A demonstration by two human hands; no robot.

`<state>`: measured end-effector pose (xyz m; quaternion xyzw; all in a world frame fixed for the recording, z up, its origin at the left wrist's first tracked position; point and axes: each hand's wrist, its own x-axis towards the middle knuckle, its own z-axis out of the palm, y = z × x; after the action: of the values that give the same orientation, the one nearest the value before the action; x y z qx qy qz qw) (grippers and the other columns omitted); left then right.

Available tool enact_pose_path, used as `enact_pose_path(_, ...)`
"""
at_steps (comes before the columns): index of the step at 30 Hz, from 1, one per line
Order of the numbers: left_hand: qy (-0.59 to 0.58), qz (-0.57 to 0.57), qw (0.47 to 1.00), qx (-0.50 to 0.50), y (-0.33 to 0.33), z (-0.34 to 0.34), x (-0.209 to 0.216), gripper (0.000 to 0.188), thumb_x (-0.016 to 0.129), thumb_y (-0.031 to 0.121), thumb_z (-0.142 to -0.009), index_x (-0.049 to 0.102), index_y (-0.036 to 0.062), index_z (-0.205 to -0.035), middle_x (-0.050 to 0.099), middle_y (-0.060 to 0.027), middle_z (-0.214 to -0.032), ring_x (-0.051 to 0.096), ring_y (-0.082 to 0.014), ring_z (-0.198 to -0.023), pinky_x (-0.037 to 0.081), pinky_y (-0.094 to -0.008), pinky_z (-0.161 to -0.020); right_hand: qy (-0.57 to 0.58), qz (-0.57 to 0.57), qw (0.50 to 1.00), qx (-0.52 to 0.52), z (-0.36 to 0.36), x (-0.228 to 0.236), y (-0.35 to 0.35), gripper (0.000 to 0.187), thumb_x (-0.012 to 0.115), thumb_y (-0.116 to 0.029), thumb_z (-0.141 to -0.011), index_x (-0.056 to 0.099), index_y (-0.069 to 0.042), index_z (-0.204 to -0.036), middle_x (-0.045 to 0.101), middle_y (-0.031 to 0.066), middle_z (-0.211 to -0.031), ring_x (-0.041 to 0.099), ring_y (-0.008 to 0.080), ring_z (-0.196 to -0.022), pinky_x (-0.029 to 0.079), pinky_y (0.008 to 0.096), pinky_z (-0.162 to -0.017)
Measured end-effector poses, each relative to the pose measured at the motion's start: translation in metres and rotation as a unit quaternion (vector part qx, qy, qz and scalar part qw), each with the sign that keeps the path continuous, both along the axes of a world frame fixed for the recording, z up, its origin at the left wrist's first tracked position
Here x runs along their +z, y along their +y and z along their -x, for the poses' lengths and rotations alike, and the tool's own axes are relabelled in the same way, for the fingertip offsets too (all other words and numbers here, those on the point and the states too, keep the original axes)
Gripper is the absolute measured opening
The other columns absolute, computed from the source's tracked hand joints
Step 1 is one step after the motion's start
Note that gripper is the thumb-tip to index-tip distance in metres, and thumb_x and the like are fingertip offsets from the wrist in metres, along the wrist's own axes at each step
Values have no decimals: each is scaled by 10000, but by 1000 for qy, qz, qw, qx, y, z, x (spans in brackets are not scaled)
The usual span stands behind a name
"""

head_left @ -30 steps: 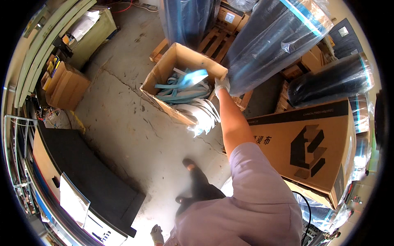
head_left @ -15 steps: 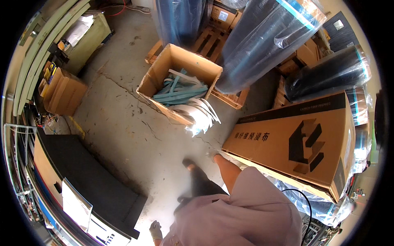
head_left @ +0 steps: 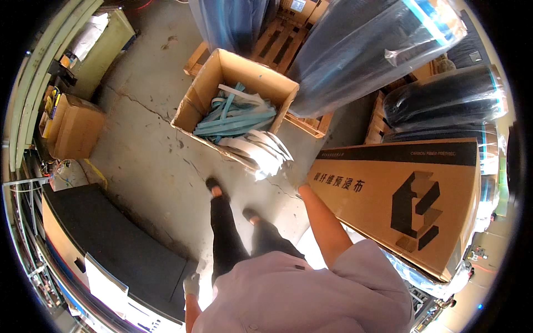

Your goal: The person removes a protective film from a large sheet of carbon fiber material and places it onto a cutting machine. They operate the machine's touchscreen to start the cutting process. After the cut, they remove the offcuts and the finished piece, placing the offcuts into a cardboard box.

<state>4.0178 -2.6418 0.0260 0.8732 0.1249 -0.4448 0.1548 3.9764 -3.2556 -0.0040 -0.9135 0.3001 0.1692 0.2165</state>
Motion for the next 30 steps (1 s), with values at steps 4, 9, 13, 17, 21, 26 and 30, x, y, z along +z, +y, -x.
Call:
enact_pose_path(4, 12, 82, 995, -54, 14, -59, -78, 429, 649, 299, -873, 664, -15, -1164, 682, -210, -1138, 657, -308, -1068, 490, -361, -912, -128, -57, 961, -239, -85, -6, -55, 303, 519, -283, -916, 687, -35, -959, 654, 226, -1001, 626, 434, -900, 487, 482, -859)
enact_pose_path(9, 112, 55, 992, -6, -42, -146, -110, 445, 649, 290, -880, 647, -28, -1191, 649, -204, -1221, 617, -295, -1154, 459, -365, -986, -39, 78, 992, -87, -177, -127, -132, 231, 502, -183, -905, 675, -35, -934, 619, 184, -1140, 619, 395, -968, 510, 446, -836)
enact_pose_path(13, 97, 48, 994, 16, -65, -198, -120, 420, 636, 240, -901, 625, -41, -1213, 645, -174, -1195, 627, -264, -1063, 477, -335, -914, 220, 69, 971, -55, -225, -197, -163, 386, 475, -167, -925, 558, -30, -1277, 556, 186, -1332, 574, 386, -1153, 471, 464, -950)
enact_pose_path(17, 119, 6, 988, 93, -48, -235, -130, 387, 647, 189, -901, 625, -29, -1219, 677, -146, -1122, 654, -196, -948, 528, -303, -794, 320, 4, 944, -82, -244, -248, -185, 447, 475, -153, -934, 495, -7, -1356, 535, 225, -1353, 557, 371, -1203, 453, 455, -1000)
enact_pose_path(21, 129, -28, 983, 131, -67, -281, -122, 374, 663, 184, -889, 639, -8, -1209, 687, -74, -971, 599, -112, -734, 492, -270, -634, 213, 59, 958, -182, -221, -296, -224, 302, 535, -91, -889, 648, -13, -1158, 567, 236, -1268, 588, 367, -1145, 506, 408, -930)
enact_pose_path(26, 131, -23, 977, 169, -77, -272, -125, 371, 649, 192, -897, 638, -10, -1208, 651, -31, -862, 557, -99, -697, 467, -261, -627, 130, 20, 983, -125, -299, -245, -242, 309, 552, -66, -873, 644, -57, -1168, 500, 225, -1341, 577, 386, -1138, 487, 419, -960)
enact_pose_path(30, 152, 9, 983, 103, -111, -295, -126, 383, 633, 218, -913, 622, -27, -1208, 657, -57, -903, 587, -130, -752, 487, -285, -685, 124, 4, 972, -202, -285, -260, -248, 304, 554, -73, -872, 644, -77, -1163, 471, 237, -1366, 565, 398, -1142, 470, 433, -976)
